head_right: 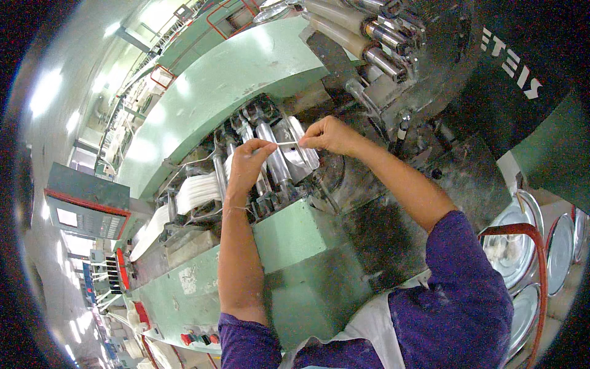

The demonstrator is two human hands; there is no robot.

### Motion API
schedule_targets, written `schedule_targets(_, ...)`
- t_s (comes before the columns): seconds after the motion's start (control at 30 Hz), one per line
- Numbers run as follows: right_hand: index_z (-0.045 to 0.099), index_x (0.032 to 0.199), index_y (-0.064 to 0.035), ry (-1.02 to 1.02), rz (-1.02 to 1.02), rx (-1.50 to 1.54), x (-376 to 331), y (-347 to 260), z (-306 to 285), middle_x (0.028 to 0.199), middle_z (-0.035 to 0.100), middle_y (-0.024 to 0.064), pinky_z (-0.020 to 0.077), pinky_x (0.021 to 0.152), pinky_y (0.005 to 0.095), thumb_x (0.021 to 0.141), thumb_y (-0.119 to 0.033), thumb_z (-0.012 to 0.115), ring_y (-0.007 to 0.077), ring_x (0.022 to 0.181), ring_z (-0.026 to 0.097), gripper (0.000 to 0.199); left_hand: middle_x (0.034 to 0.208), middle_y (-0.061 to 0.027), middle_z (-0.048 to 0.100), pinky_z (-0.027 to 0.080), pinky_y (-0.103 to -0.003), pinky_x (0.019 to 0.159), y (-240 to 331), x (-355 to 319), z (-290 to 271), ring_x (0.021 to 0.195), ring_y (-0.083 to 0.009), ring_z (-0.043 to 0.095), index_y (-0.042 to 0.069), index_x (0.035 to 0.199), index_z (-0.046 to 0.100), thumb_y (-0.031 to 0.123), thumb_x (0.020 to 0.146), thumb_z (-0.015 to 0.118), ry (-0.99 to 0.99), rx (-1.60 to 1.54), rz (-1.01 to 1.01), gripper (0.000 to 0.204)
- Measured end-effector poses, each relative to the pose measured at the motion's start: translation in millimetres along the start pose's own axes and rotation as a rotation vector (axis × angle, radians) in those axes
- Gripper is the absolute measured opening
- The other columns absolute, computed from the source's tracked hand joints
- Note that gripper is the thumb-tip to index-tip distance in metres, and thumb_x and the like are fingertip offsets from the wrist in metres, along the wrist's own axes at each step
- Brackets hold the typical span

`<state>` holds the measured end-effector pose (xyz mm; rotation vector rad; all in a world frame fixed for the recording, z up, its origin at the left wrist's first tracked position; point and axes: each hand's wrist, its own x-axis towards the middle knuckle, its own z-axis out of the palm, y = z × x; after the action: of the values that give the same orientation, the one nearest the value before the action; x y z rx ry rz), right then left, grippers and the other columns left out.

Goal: The person puts on a face mask, then approaches a textile machine and threads white yarn through multiple rollers and guides. The person repeatedly adjusts the yarn path and cleans accumulated lint from the machine components.

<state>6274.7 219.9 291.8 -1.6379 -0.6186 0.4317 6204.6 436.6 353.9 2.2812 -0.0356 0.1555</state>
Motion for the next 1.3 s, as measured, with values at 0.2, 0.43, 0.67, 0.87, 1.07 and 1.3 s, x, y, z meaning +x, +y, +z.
schedule_targets(0.2,0.07,0.081,-0.0029,0.107,-0.092,-0.035,-8.5,11.8,7.4,0.073,0.061,-0.0009,0.0409,0.061,0.0234,0.078,-0.016,0.072,0.0062,0.068,0.052,0.014,0.075,-0.0002,0.062,0.039,-0.024,0.066,-8.3,2.0,-5.6,0.072,-0.0087,0.051,-0.001,0.087,0.068,0.023,0.082,0.067,0.029,-0.119,-0.072,0.024)
schedule_targets(0.43,0.068,0.077,-0.0035,0.193,-0.005,0.009,-18.1,17.5,9.4,0.073,0.063,0.0011,0.0423,0.06,0.0238,0.072,-0.016,0.077,0.0077,0.067,0.056,0.016,0.081,-0.0008,0.064,0.04,-0.024,0.073,-9.6,2.0,-0.1,0.077,-0.0086,0.053,0.001,0.09,0.067,0.022,0.082,0.068,0.031,-0.17,-0.03,0.023)
schedule_targets(0.67,0.068,0.077,-0.0037,0.274,0.041,0.178,-42.4,57.1,14.5,0.072,0.066,0.0018,0.0455,0.062,0.0249,0.071,-0.024,0.079,0.0082,0.065,0.057,0.024,0.082,-0.0061,0.064,0.042,-0.032,0.079,-17.5,9.6,-9.8,0.081,-0.0215,0.058,0.005,0.08,0.067,0.02,0.08,0.067,0.448,0.094,0.139,0.015)
schedule_targets(0.87,0.066,0.077,-0.0057,0.227,0.115,0.171,-67.8,89.6,20.6,0.072,0.063,-0.0008,0.045,0.062,0.0243,0.071,-0.025,0.08,0.0071,0.066,0.055,0.025,0.087,-0.0007,0.063,0.033,-0.041,0.094,-5.3,6.2,-2.2,0.092,-0.0227,0.056,0.013,0.078,0.067,0.022,0.079,0.067,0.422,0.595,0.35,0.009)
schedule_targets(1.07,0.064,0.078,-0.0057,0.248,0.094,0.265,-76.4,96.5,20.0,0.074,0.063,-0.0007,0.0455,0.063,0.0238,0.072,-0.023,0.079,0.007,0.068,0.056,0.023,0.088,0.0007,0.064,0.028,-0.047,0.102,10.0,7.1,7.7,0.093,-0.0208,0.057,0.014,0.077,0.067,0.022,0.078,0.069,0.379,0.77,0.378,0.008)
schedule_targets(1.3,0.064,0.081,-0.0051,0.203,0.106,0.33,-77.9,109.8,24.9,0.078,0.063,-0.0019,0.0447,0.066,0.0218,0.077,-0.015,0.075,0.005,0.072,0.055,0.015,0.089,0.0006,0.063,0.027,-0.049,0.103,13.9,7.9,16.1,0.096,-0.021,0.056,0.015,0.078,0.067,0.02,0.079,0.068,0.298,0.867,0.418,0.005)
